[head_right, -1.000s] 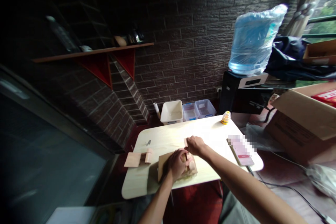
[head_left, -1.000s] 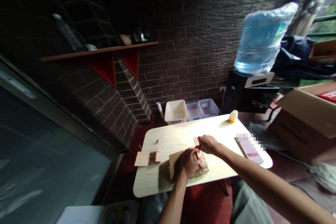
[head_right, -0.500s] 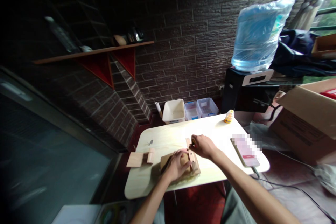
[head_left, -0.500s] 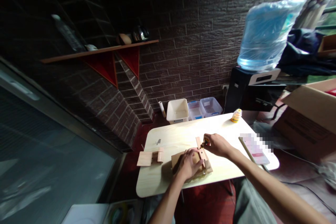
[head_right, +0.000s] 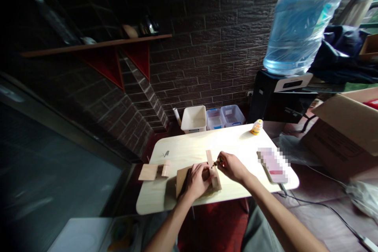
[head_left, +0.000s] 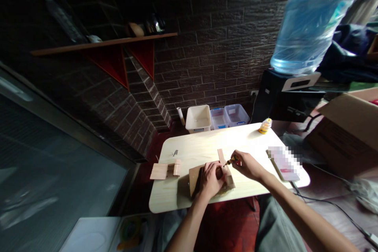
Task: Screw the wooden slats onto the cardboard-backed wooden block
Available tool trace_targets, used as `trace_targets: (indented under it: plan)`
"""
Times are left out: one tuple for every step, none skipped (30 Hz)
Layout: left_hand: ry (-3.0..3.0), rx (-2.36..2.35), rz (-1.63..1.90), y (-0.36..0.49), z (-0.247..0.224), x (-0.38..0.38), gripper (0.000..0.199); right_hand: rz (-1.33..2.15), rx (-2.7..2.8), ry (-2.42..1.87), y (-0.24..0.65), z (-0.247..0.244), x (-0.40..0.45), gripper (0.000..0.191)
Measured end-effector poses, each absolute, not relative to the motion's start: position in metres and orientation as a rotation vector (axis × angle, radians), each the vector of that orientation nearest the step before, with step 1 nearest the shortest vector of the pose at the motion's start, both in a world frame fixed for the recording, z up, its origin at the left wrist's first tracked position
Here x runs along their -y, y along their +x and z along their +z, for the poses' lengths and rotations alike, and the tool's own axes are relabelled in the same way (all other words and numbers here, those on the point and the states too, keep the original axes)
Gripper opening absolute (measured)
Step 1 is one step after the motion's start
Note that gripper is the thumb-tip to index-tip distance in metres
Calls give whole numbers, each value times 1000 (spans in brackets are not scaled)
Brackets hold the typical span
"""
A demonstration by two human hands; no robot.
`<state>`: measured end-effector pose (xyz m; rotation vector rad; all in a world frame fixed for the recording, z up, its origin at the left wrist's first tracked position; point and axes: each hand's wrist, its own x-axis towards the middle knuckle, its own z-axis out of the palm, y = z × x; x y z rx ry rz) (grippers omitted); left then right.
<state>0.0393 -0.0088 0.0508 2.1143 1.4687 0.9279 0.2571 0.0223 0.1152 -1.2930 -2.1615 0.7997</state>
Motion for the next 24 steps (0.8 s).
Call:
trace_targets:
  plan:
    - [2121,-1474,938,39,51,9,29,775,2202,-1298,253,115,-25,9]
    - [2123,-1477,942,39,51,10,30,751,2238,-1306,249,115,-28,8]
    - [2120,-1478,936,39,51,10,30,728,2269,-1317,246,115,-31,8]
    - [2114,-1479,923,39,51,10,31,708,2301,-1325,244,115,-34,8]
    - [2104,-1483,905,39,51,10,31,689,2334,-1329,242,115,-36,7]
    - [2095,-1490,886,39,50,10,31,668,2375,-1329,241,116,-38,7]
    - [2089,-1501,870,39,49,10,31,645,2424,-1322,239,117,-41,7]
    - [2087,-1515,861,38,48,10,31,619,2480,-1309,238,119,-43,7]
    - [2089,-1530,859,38,47,10,31,593,2534,-1294,237,122,-45,8]
    - [2095,-1542,863,38,45,11,30,567,2584,-1279,235,124,-47,8]
    - [2104,-1550,872,37,44,11,30,543,2624,-1268,234,126,-48,8]
    - [2112,-1552,884,37,43,11,31,524,2655,-1258,233,128,-50,9]
    - [2121,-1551,896,36,42,12,32,508,2681,-1250,231,130,-50,10]
    - [2128,-1550,906,36,41,12,33,491,2704,-1242,230,131,-51,11]
    - [2134,-1549,913,35,40,13,34,469,2727,-1228,228,133,-51,12]
    - [2142,-1549,915,35,40,13,34,444,2752,-1204,227,133,-50,14]
    - [2150,-1551,915,34,39,13,34,415,2781,-1171,225,134,-50,15]
    - [2157,-1551,912,34,39,12,34,389,2814,-1138,222,135,-49,16]
    - [2163,-1552,911,34,38,12,34,370,2847,-1115,219,136,-49,17]
    - [2169,-1550,913,34,37,12,34,358,2877,-1113,216,137,-49,18]
    - [2176,-1547,918,34,37,11,35,350,2904,-1137,213,139,-50,18]
    - [2183,-1542,926,34,36,11,37,341,2924,-1184,210,141,-50,18]
    - [2191,-1534,935,33,35,11,39,330,2939,-1241,207,142,-51,17]
    - [2200,-1524,942,33,34,11,41,316,2949,-1292,204,144,-52,17]
